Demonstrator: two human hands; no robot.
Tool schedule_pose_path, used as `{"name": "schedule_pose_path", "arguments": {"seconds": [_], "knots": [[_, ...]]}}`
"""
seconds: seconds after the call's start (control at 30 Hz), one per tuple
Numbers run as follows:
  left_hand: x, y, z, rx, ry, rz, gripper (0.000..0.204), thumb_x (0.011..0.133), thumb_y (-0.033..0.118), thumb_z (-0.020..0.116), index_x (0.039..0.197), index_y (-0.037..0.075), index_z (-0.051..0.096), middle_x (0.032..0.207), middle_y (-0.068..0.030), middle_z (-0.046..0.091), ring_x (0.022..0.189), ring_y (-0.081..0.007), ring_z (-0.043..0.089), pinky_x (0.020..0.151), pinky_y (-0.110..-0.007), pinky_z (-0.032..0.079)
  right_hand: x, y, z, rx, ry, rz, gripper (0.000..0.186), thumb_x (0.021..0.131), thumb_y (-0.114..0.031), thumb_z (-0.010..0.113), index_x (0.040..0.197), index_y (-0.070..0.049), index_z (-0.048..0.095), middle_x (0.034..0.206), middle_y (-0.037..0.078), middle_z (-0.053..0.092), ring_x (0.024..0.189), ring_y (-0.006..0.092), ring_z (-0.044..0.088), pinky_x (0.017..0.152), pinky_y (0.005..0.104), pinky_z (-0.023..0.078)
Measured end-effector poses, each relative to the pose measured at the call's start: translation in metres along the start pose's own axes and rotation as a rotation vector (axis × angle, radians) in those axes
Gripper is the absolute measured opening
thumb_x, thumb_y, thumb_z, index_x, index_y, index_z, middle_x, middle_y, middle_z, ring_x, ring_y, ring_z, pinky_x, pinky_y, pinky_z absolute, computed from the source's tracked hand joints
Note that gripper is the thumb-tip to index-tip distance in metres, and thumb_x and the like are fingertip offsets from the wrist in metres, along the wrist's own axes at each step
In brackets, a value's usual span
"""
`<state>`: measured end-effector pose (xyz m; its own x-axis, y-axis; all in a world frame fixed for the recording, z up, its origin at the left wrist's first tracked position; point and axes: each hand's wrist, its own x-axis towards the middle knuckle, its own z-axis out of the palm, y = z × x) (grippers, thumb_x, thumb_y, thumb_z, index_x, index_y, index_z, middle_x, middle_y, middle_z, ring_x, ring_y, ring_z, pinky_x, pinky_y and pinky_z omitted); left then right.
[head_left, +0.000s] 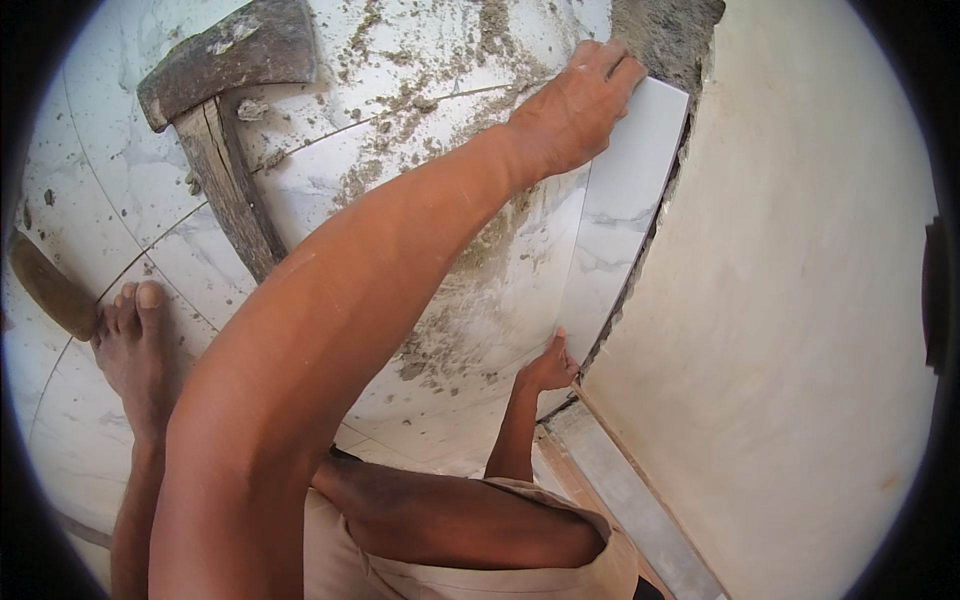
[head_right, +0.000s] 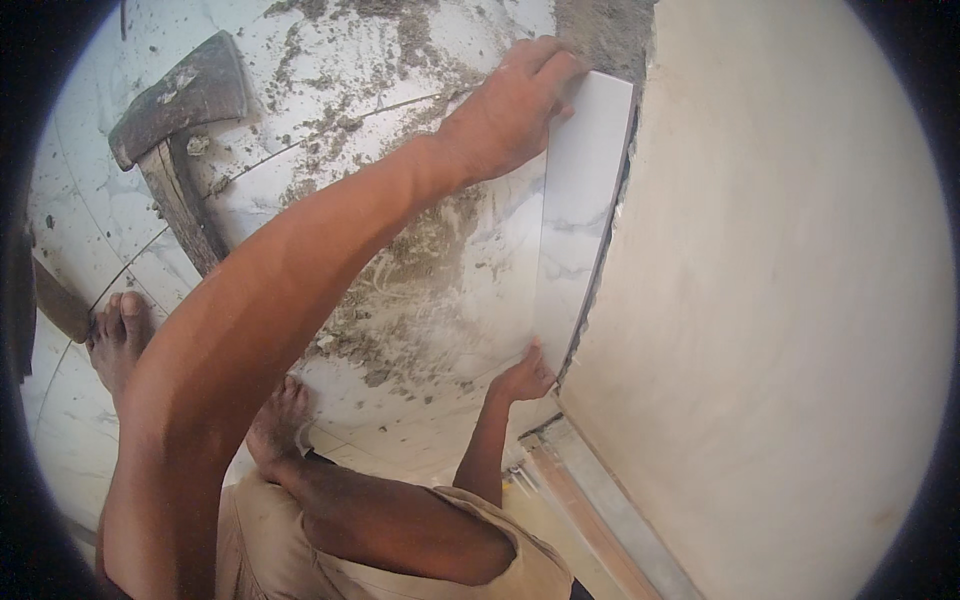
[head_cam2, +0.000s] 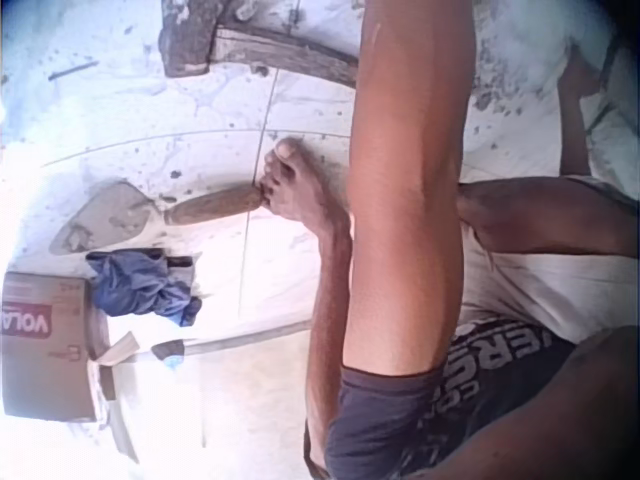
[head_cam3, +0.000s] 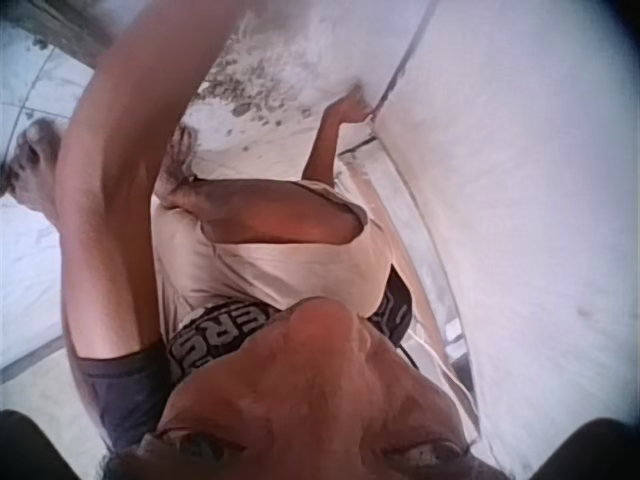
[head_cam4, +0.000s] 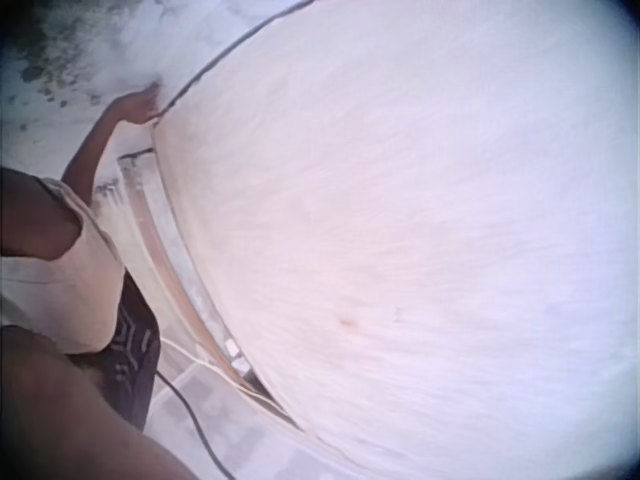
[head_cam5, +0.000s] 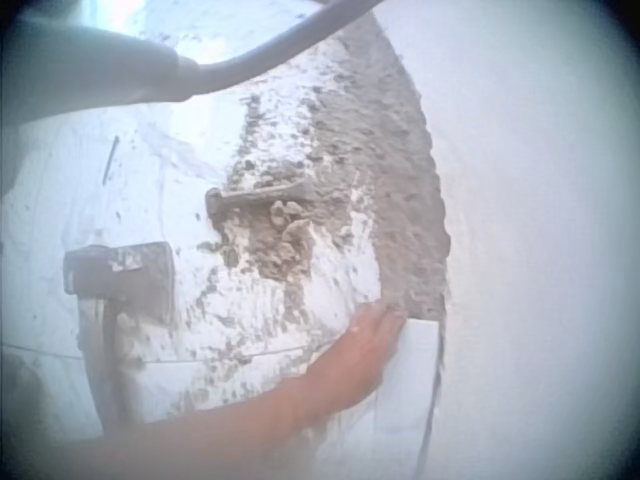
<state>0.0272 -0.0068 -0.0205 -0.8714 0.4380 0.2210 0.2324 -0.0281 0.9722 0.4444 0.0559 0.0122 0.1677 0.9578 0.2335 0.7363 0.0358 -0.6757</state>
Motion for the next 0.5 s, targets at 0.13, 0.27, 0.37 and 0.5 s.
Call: {"name": "schedule_pose_path", "arguments": {"seconds": [0.13, 0.27, 0.37, 0.5], "knots": [[-0.001, -0.001, 0.002, 0.013, -0.005, 0.025, 0.034, 0.084, -0.005, 0.056, 0.117, -0.001, 0.051, 0.122, -0.0188, 0.049, 0.118, -0.0356, 0.047, 0.097, -0.042, 0.050, -0.004, -0.003, -0.003, -0.004, -0.013, 0.018, 0.040, 0.081, -0.006, 0.079, 0.084, 0.001, 0.040, 0.097, 0.022, 0.060, 0.087, 0.0269, 0.066, 0.084, 0.0377, 0.062], [-0.001, -0.004, 0.004, 0.041, 0.035, 0.052, 0.035, 0.083, -0.006, 0.053, 0.117, -0.001, 0.052, 0.123, -0.0194, 0.050, 0.117, -0.0361, 0.048, 0.098, -0.041, 0.050, -0.002, 0.002, -0.003, -0.011, 0.015, 0.028, 0.034, 0.081, -0.006, 0.079, 0.088, 0.006, 0.048, 0.094, 0.020, 0.063, 0.084, 0.0252, 0.066, 0.079, 0.0358, 0.061], [0.000, -0.006, 0.007, 0.041, 0.049, 0.096, 0.036, 0.084, -0.006, 0.054, 0.120, -0.001, 0.053, 0.123, -0.0198, 0.052, 0.118, -0.0362, 0.048, 0.098, -0.042, 0.048, 0.000, 0.009, -0.010, 0.067, -0.055, -0.015, 0.034, 0.081, -0.006, 0.078, 0.089, 0.006, 0.047, 0.100, 0.022, 0.062, 0.089, 0.0266, 0.066, 0.081, 0.0375, 0.061], [0.000, -0.011, 0.015, 0.023, 0.041, 0.110, 0.035, 0.083, -0.002, 0.057, 0.118, 0.000, 0.053, 0.114, -0.0206, 0.056, 0.110, -0.0384, 0.051, 0.094, -0.045, 0.047, 0.000, -0.003, -0.011, 0.045, -0.054, 0.094, 0.036, 0.083, -0.003, 0.077, 0.090, 0.005, 0.042, 0.099, 0.022, 0.060, 0.092, 0.0271, 0.066, 0.083, 0.0395, 0.062]]}}
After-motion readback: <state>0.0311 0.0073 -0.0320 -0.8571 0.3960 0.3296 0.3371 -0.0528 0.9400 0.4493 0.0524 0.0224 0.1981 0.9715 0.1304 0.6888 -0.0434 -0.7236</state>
